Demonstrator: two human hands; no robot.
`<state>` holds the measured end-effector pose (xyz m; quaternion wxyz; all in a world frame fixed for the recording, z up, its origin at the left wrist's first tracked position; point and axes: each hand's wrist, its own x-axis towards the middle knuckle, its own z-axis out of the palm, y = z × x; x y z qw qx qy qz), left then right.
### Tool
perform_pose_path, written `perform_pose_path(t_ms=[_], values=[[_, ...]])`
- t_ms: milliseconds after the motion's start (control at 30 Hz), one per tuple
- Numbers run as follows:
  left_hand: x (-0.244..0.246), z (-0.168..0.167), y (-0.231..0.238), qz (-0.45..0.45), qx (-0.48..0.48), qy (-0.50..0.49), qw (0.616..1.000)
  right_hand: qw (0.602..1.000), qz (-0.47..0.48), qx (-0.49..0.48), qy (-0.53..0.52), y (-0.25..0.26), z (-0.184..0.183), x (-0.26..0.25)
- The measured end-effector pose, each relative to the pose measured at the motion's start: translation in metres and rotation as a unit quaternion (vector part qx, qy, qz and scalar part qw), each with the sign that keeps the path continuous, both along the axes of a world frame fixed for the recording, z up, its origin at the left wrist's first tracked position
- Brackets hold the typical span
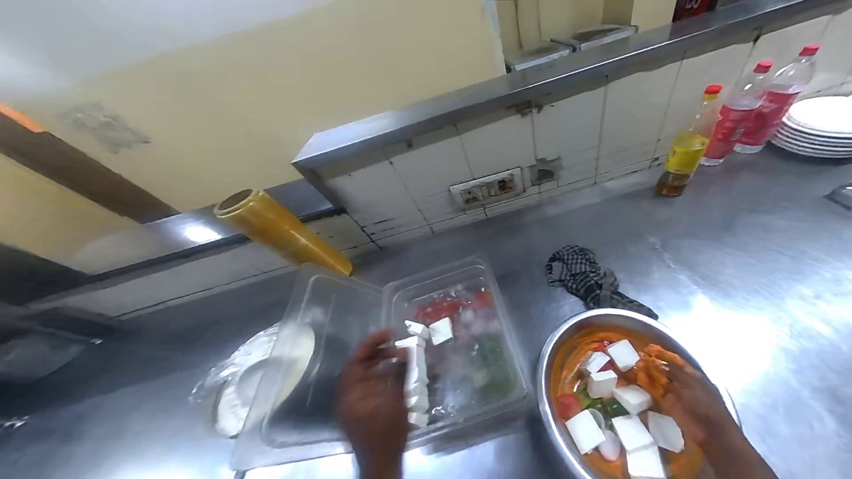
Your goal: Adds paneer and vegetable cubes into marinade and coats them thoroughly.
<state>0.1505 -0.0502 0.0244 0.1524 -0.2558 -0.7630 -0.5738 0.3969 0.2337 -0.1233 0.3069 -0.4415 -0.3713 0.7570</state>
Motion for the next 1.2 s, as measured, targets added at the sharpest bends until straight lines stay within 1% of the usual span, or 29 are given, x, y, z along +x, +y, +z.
perform_pose_path(t_ms=[33,67,100,133,167,233,267,300,367,433,467,533,600,667,733,800,867,967,1100,1200], values=[[-0.009,0.007,-0.031,0.122,-0.014,0.066,0.990,1.000,0.003,0.003,0.008,0.000,-0.001,-0.001],[-0.017,0.010,-0.063,0.233,-0.044,0.106,0.966,1.000,0.007,0.007,0.011,-0.001,-0.001,-0.002],[-0.027,0.007,-0.094,0.316,-0.076,0.129,0.937,1.000,0.011,0.009,0.014,0.000,-0.003,-0.004],[-0.034,0.001,-0.117,0.368,-0.104,0.121,0.916,1.000,0.014,0.010,0.019,0.001,-0.005,-0.005],[-0.037,-0.006,-0.132,0.378,-0.128,0.077,0.914,0.999,0.020,0.012,0.026,0.003,-0.009,-0.006],[-0.035,-0.015,-0.135,0.314,-0.133,-0.055,0.938,0.999,0.037,0.012,0.037,0.006,-0.014,-0.008],[-0.035,-0.020,-0.131,0.282,-0.117,-0.099,0.947,0.998,0.046,0.011,0.040,0.007,-0.014,-0.008],[-0.035,-0.025,-0.125,0.271,-0.087,-0.104,0.953,0.998,0.053,0.009,0.040,0.008,-0.013,-0.007],[-0.037,-0.030,-0.110,0.267,-0.010,-0.070,0.961,0.998,0.057,0.008,0.034,0.007,-0.010,-0.007],[-0.038,-0.025,-0.089,0.228,0.072,-0.050,0.970,0.998,0.054,0.005,0.030,0.004,-0.005,-0.006],[-0.035,-0.021,-0.075,0.211,0.087,-0.027,0.973,0.998,0.051,0.004,0.025,0.002,-0.003,-0.006],[-0.025,-0.015,-0.048,0.172,0.065,0.032,0.982,0.999,0.046,-0.002,0.014,0.000,0.001,-0.007],[-0.010,-0.023,-0.023,0.122,0.019,0.082,0.989,0.999,0.045,-0.006,0.023,0.000,-0.004,-0.005],[0.009,-0.042,0.000,0.069,-0.052,0.151,0.985,0.998,0.048,-0.008,0.034,0.001,-0.010,-0.005],[0.026,-0.070,0.020,0.026,-0.105,0.222,0.969,0.998,0.049,-0.011,0.031,-0.001,-0.011,-0.004],[0.036,-0.097,0.034,0.004,-0.134,0.278,0.951,0.998,0.049,-0.011,0.034,-0.002,-0.010,-0.005],[0.041,-0.118,0.038,-0.016,-0.159,0.310,0.937,0.998,0.053,-0.006,0.040,-0.001,-0.013,-0.004],[0.043,-0.134,0.037,-0.039,-0.198,0.329,0.923,0.998,0.062,0.004,0.032,-0.001,-0.015,-0.004],[0.044,-0.122,0.036,-0.067,-0.261,0.263,0.926,0.998,0.067,0.013,0.011,-0.001,-0.011,-0.005],[0.047,-0.128,0.035,-0.116,-0.254,0.263,0.923,0.997,0.070,0.016,0.011,0.000,-0.012,-0.005]])
